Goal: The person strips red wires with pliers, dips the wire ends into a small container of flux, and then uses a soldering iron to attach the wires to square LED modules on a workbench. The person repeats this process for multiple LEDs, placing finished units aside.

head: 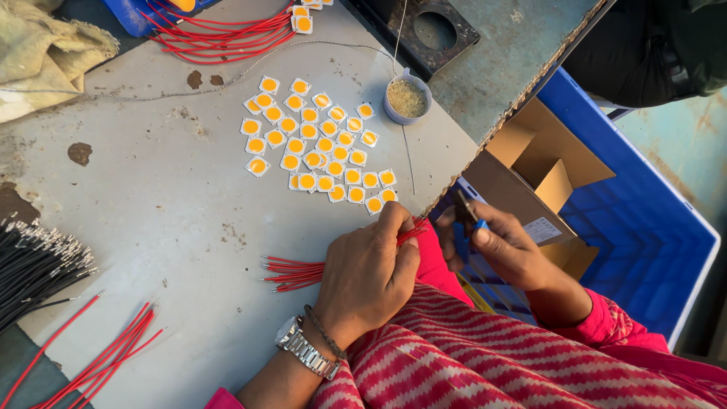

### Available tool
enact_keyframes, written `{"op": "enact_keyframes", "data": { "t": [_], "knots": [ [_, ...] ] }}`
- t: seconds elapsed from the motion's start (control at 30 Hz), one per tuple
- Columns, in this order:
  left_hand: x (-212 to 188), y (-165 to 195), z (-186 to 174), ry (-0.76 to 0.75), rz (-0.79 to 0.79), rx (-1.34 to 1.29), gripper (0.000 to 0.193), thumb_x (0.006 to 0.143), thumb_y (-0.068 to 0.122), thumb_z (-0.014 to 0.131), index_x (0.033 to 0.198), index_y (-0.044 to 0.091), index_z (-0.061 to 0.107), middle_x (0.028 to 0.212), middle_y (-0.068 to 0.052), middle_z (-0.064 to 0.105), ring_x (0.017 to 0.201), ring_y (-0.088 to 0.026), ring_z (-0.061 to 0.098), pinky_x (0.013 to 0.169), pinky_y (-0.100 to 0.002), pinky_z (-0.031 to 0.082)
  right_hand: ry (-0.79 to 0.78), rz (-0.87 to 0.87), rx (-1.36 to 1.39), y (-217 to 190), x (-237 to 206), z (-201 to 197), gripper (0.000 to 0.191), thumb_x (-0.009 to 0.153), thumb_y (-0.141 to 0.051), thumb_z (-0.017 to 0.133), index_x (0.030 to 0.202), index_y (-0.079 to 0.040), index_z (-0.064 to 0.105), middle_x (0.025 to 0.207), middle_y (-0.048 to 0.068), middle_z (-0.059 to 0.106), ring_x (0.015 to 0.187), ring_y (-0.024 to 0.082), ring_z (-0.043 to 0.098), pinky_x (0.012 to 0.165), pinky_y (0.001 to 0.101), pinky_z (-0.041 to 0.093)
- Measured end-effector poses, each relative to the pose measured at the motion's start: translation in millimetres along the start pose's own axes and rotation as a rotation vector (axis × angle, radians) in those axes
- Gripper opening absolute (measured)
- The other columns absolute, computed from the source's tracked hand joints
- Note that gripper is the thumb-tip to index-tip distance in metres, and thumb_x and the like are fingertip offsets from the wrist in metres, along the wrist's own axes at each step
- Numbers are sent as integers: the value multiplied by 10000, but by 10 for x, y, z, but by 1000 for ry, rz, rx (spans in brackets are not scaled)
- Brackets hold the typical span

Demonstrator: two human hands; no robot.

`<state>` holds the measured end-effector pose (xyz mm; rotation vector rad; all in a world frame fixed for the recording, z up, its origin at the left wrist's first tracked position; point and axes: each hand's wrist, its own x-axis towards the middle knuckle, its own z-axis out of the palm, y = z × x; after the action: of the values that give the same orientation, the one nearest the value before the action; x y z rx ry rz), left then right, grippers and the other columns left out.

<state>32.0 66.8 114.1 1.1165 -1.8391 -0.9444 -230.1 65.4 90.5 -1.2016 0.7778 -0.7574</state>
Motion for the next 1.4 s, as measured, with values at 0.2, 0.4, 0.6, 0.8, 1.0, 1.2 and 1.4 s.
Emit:
{"op": "enact_keyframes", "data": {
  "t": [0.2, 0.4, 0.6, 0.8, 1.0, 1.2, 1.4],
  "knots": [
    [28, -6, -37, -10, -2, -18, 177, 1049, 234, 530, 988, 70, 551, 741, -115, 711, 667, -352, 694, 560, -473, 497, -77, 48, -212, -147, -15, -56, 542, 1055, -417, 565, 1338, 45, 597, 1006, 140, 705, 894, 197, 675, 817, 341, 560],
    [56, -19, -14, 20, -31, -39, 174, 1035, 245, 550, 1000, 77, 577, 731, -107, 723, 660, -335, 709, 550, -459, 506, -189, 184, -411, -221, 47, 18, 524, 1033, -406, 543, 1332, 21, 597, 1087, 81, 699, 1009, 147, 619, 909, 316, 508],
    [50, -3, -8, 34, -43, -46, 166, 1022, 236, 566, 1024, 79, 618, 775, -111, 740, 690, -330, 724, 576, -451, 528, -185, 191, -404, -241, 67, 78, 512, 1044, -405, 543, 1328, 19, 588, 1151, 84, 690, 1093, 157, 607, 990, 327, 480],
    [49, 5, -1, 50, -63, -55, 171, 1013, 233, 570, 1028, 80, 644, 784, -115, 745, 702, -330, 727, 588, -450, 535, -120, 225, -350, -225, 56, 117, 532, 1031, -388, 552, 1364, 26, 575, 1146, 81, 686, 1074, 146, 592, 967, 321, 476],
    [54, -5, 2, 36, -82, -36, 183, 1014, 238, 563, 1017, 76, 648, 755, -109, 740, 682, -323, 724, 592, -452, 531, -106, 220, -320, -188, 58, 103, 502, 1042, -362, 549, 1354, 31, 576, 1129, 83, 689, 1067, 148, 607, 971, 323, 490],
    [58, -4, -9, 21, -109, -27, 191, 1006, 239, 562, 998, 79, 666, 717, -111, 728, 648, -317, 715, 582, -453, 523, -108, 215, -385, -184, 81, 88, 495, 1039, -377, 546, 1329, 20, 599, 1097, 84, 693, 1029, 151, 607, 931, 328, 497],
    [67, -9, -2, 31, -90, -25, 192, 1003, 233, 563, 999, 77, 676, 719, -113, 726, 650, -317, 713, 585, -454, 523, -114, 168, -443, -218, 97, 120, 489, 1044, -392, 535, 1311, 12, 605, 1110, 87, 692, 1067, 163, 618, 975, 338, 488]
  ]
}}
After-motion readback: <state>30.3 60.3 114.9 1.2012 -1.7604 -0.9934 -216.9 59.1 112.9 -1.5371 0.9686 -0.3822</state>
